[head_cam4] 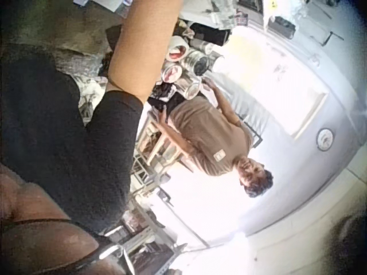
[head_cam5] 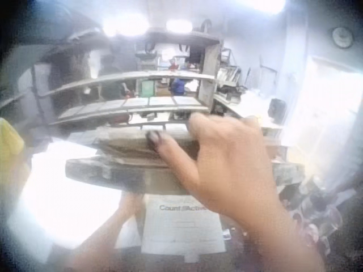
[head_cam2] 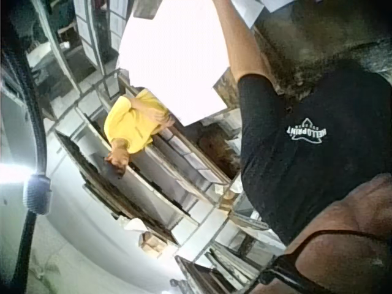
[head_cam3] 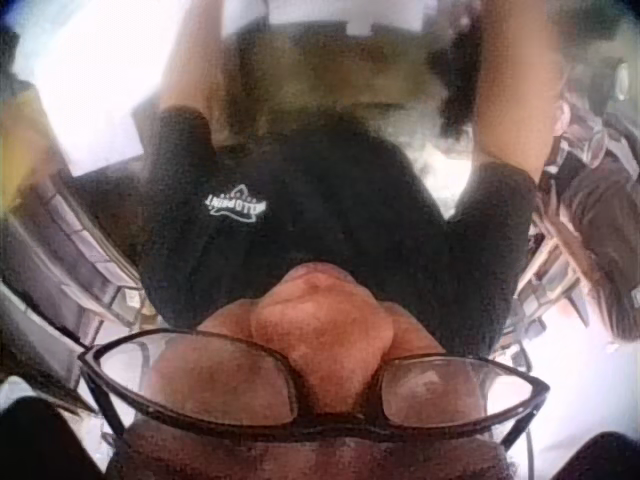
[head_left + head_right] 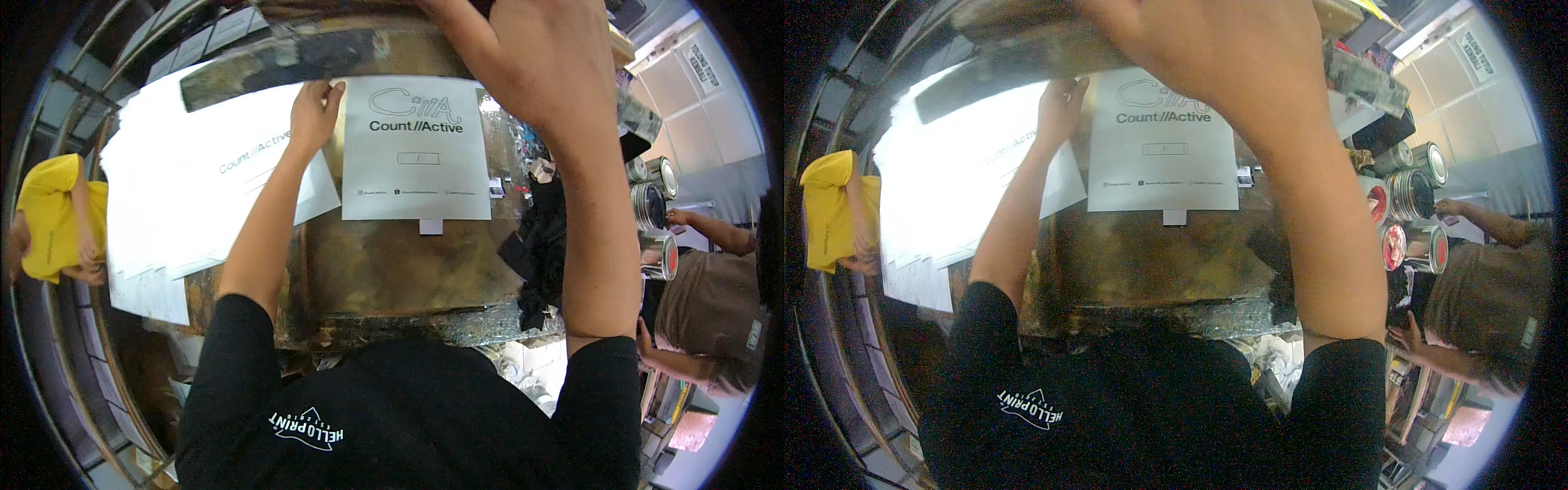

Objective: The person performs screen printing by placing a plastic sheet on a workbench, lowering a mesh frame, and using a squeegee to spread ink over a stencil. The person handles several plastic sheets and moves a stack of printed sheets to the side.

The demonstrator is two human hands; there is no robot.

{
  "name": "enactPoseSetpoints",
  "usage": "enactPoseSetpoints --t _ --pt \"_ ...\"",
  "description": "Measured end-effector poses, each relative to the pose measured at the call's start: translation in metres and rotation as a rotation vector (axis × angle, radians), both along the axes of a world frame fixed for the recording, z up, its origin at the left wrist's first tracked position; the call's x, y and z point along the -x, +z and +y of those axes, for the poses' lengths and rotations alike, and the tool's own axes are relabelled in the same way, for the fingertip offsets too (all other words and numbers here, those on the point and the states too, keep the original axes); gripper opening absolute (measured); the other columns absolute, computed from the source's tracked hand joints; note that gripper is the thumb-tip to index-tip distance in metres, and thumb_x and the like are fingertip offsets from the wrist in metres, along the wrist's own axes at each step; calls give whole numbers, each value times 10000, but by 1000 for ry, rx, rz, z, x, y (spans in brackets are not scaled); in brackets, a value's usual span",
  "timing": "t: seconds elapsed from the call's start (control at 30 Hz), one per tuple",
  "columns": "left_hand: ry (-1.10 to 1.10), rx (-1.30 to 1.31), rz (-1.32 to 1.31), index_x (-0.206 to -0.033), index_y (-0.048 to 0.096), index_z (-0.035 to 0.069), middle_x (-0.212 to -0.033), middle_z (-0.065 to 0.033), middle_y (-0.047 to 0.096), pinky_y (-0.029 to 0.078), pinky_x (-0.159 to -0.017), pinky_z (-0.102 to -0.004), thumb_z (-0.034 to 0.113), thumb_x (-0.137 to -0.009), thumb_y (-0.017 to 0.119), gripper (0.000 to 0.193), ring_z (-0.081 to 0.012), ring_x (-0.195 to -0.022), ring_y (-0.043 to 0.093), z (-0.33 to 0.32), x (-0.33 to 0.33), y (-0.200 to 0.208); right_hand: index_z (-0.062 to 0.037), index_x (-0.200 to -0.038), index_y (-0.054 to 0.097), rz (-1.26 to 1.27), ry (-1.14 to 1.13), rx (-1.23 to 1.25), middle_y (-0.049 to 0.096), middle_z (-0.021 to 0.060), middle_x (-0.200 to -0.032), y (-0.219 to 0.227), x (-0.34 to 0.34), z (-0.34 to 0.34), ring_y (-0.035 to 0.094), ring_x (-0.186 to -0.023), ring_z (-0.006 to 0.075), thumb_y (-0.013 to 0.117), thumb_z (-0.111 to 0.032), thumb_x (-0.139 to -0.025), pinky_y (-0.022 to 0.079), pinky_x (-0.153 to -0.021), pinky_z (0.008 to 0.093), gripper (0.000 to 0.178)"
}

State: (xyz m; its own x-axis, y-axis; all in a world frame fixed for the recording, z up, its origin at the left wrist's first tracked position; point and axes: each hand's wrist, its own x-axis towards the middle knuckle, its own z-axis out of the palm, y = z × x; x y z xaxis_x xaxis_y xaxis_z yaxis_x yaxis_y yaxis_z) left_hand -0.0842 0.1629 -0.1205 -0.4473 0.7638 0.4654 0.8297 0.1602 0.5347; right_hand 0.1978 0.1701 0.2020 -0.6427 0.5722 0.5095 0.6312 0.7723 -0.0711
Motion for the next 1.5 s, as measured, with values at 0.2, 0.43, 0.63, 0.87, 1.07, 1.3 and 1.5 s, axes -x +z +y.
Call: enactPoseSetpoints --t 0.2,0.43,0.63,0.87,1.07,1.3,1.5 --pt "126 256 496 -1230 797 139 -1279 -210 708 534 -949 -538 471 -1039 635 415 -377 -1219 642 80 24 -34 -45 -718 658 57 -104 -150 617 90 -609 -1 12 1 603 -585 201 513 -610 -1062 521 -623 388 677" --pt "-4 -29 -14 -1133 768 3 -1071 -288 749 559 -889 -479 380 -1053 635 408 -448 -990 726 58 22 -7 -35 -751 673 -274 -321 307 640 95 -680 53 30 -16 613 -641 194 475 -598 -1084 526 -612 379 683" --pt "391 -139 -191 -1068 705 -65 -975 -262 740 540 -860 -432 244 -1049 641 317 -388 -928 715 -98 47 10 -67 -808 670 -17 62 138 653 51 -704 0 5 23 544 -609 148 505 -570 -1088 474 -601 324 598" --pt "947 -299 -218 -1141 653 -21 -958 -167 722 537 -768 -411 304 -1109 568 337 -265 -837 682 -335 101 -29 -86 -839 664 109 88 -84 655 72 -723 -26 -2 5 582 -700 237 593 -524 -1053 460 -829 412 493" --pt "1176 -51 351 -1243 670 -42 -1090 -225 720 543 -897 -479 262 -1041 670 365 -349 -1005 684 -371 100 36 -44 -1007 712 125 148 -272 694 197 -791 -45 -12 21 680 -823 420 617 -550 -1030 466 -834 494 515" --pt "-86 655 467 -1646 431 188 -1735 -126 340 30 -1310 -668 510 -1159 240 614 -364 -1631 224 -192 -37 1 -87 -891 674 50 80 -163 662 95 -750 -28 -7 8 594 -729 264 588 -531 -1051 457 -812 417 480" --pt "-458 443 364 -1607 467 118 -1710 -169 364 231 -1289 -600 375 -1155 380 528 -406 -1587 304 -120 -89 -4 -75 -882 706 -86 36 -89 678 75 -760 -12 -5 0 570 -695 179 533 -578 -1066 428 -782 375 563"
